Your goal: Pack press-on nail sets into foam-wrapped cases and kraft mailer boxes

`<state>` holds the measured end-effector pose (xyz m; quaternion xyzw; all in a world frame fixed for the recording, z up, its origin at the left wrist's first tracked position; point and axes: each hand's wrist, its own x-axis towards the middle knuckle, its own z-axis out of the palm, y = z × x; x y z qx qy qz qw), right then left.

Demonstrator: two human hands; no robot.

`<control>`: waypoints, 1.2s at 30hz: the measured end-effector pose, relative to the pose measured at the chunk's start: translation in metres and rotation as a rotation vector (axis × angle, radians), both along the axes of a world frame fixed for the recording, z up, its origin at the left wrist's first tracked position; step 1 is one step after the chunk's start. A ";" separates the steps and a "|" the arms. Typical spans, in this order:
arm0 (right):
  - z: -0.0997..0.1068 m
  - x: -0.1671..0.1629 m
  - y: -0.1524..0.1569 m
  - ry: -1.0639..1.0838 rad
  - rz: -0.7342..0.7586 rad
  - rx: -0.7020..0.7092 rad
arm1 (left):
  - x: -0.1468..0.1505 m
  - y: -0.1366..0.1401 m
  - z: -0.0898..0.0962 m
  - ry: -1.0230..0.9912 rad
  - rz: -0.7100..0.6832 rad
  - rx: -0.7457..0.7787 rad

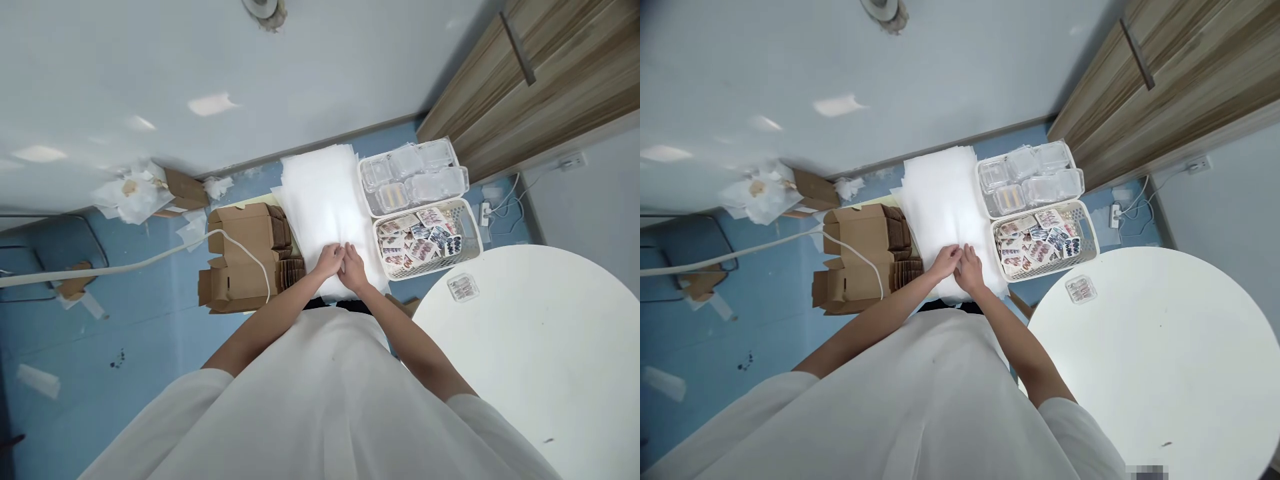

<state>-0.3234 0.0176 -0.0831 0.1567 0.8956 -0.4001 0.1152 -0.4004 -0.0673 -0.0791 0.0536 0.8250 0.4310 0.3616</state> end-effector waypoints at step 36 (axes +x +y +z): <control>0.067 -0.025 0.037 0.293 -0.327 0.234 | -0.025 -0.034 0.020 0.129 -0.011 0.128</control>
